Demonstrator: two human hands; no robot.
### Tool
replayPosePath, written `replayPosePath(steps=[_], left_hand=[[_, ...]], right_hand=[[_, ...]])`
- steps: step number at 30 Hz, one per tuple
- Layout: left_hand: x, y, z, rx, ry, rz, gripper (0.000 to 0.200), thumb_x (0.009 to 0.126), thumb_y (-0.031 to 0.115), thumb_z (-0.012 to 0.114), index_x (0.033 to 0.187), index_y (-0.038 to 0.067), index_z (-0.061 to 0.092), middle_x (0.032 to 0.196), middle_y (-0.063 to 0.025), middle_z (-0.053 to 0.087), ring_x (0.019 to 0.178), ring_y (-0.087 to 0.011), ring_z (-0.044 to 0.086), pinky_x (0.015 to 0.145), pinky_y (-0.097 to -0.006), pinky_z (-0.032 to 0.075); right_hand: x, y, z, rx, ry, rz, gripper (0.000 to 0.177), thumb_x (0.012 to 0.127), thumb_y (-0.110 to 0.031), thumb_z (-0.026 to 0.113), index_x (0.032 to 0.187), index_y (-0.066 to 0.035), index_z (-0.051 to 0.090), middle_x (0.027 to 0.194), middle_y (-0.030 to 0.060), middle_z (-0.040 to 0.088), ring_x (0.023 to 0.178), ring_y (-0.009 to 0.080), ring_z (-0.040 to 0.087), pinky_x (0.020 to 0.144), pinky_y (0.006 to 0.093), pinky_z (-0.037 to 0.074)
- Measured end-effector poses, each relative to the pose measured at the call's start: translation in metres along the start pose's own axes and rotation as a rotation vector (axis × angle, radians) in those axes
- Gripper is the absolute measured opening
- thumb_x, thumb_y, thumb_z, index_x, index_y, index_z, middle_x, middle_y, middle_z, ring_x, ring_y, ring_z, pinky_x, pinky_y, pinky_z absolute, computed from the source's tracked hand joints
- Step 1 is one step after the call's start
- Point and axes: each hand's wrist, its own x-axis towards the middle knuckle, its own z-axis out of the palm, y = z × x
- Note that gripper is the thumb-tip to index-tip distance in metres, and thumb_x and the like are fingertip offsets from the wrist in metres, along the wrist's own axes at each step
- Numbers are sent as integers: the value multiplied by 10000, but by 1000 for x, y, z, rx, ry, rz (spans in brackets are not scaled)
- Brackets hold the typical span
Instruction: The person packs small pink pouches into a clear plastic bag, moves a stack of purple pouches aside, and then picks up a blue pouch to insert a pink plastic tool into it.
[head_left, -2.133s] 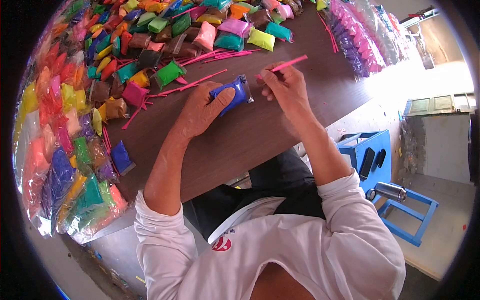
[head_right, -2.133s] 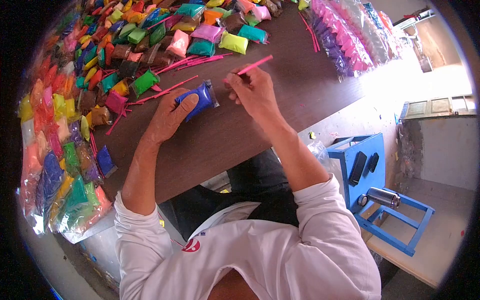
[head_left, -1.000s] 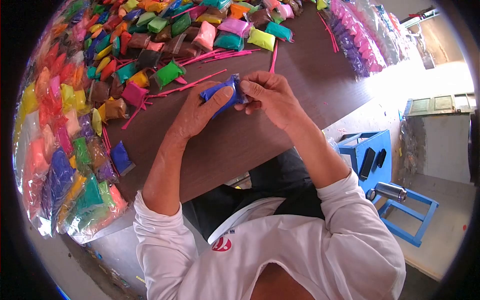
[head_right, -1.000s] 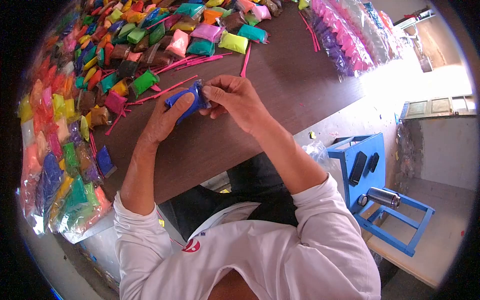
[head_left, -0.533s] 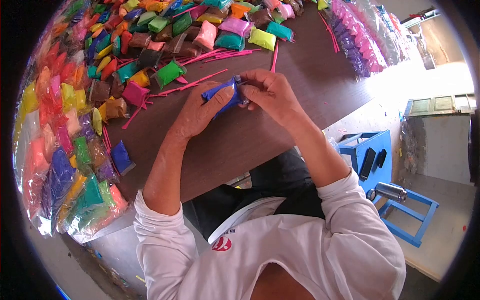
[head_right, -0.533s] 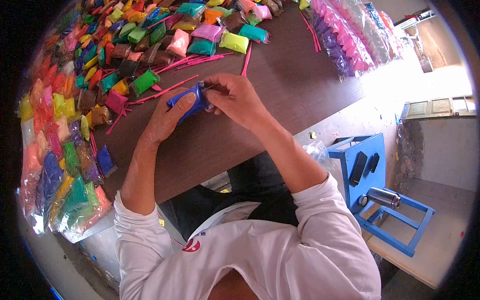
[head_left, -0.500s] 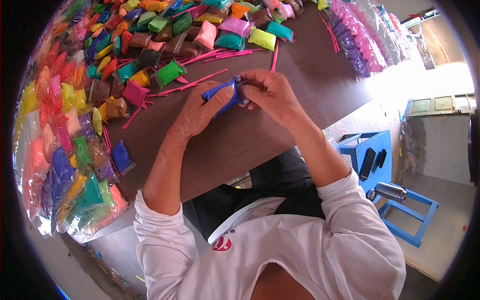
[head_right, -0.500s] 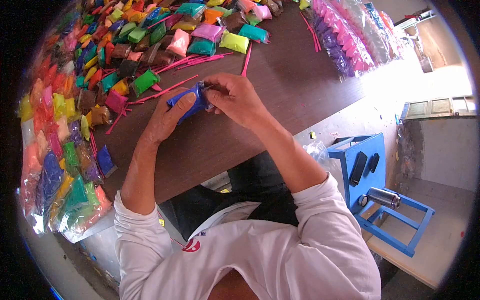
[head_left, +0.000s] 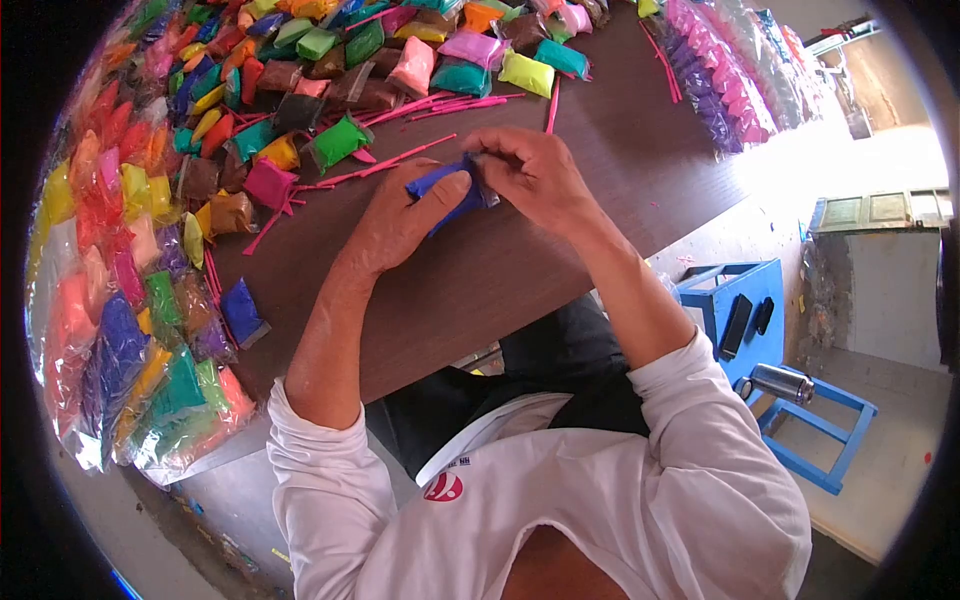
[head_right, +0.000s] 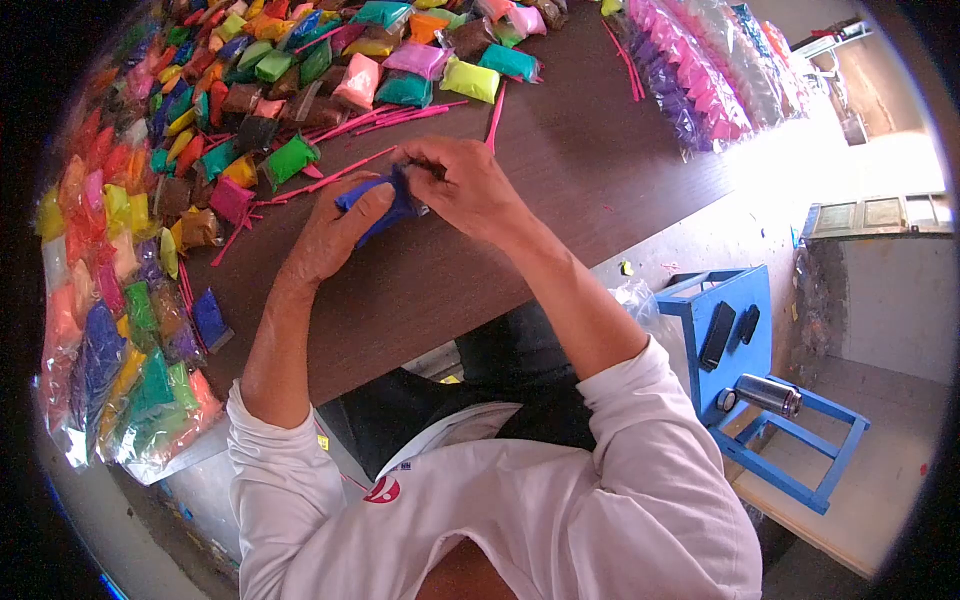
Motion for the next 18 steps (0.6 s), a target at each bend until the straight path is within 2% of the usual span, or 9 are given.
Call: replayPosePath(steps=[4, 10, 13, 18], left_hand=[[1, -1, 0, 6, -14, 39, 546, 939, 493, 573, 876, -45, 640, 832, -76, 582, 789, -149, 512, 724, -316, 433], [0, 2, 1, 20, 19, 41, 561, 932, 507, 573, 881, -47, 646, 836, -90, 579, 790, -169, 520, 730, -325, 434], [-1, -1, 5, 39, 75, 24, 584, 922, 531, 570, 880, -46, 648, 844, -101, 582, 789, -183, 526, 736, -329, 437], [2, -4, 0, 62, -8, 25, 601, 917, 551, 560, 902, -44, 647, 881, -116, 589, 811, -194, 544, 752, -331, 443]], right_hand=[[1, -1, 1, 11, -22, 85, 190, 879, -28, 586, 1056, 31, 624, 849, 90, 636, 770, 122, 584, 695, 303, 499], [-3, 3, -1, 69, -4, 40, 176, 888, -22, 595, 1054, 23, 626, 845, 114, 649, 770, 139, 608, 692, 308, 501], [-2, 5, -2, -44, 10, -73, 182, 881, -31, 606, 1056, 9, 635, 847, 124, 658, 774, 156, 628, 699, 311, 505], [0, 8, -2, -117, -20, -19, 225, 857, -73, 653, 1072, -3, 642, 859, 133, 665, 779, 174, 643, 707, 305, 508]])
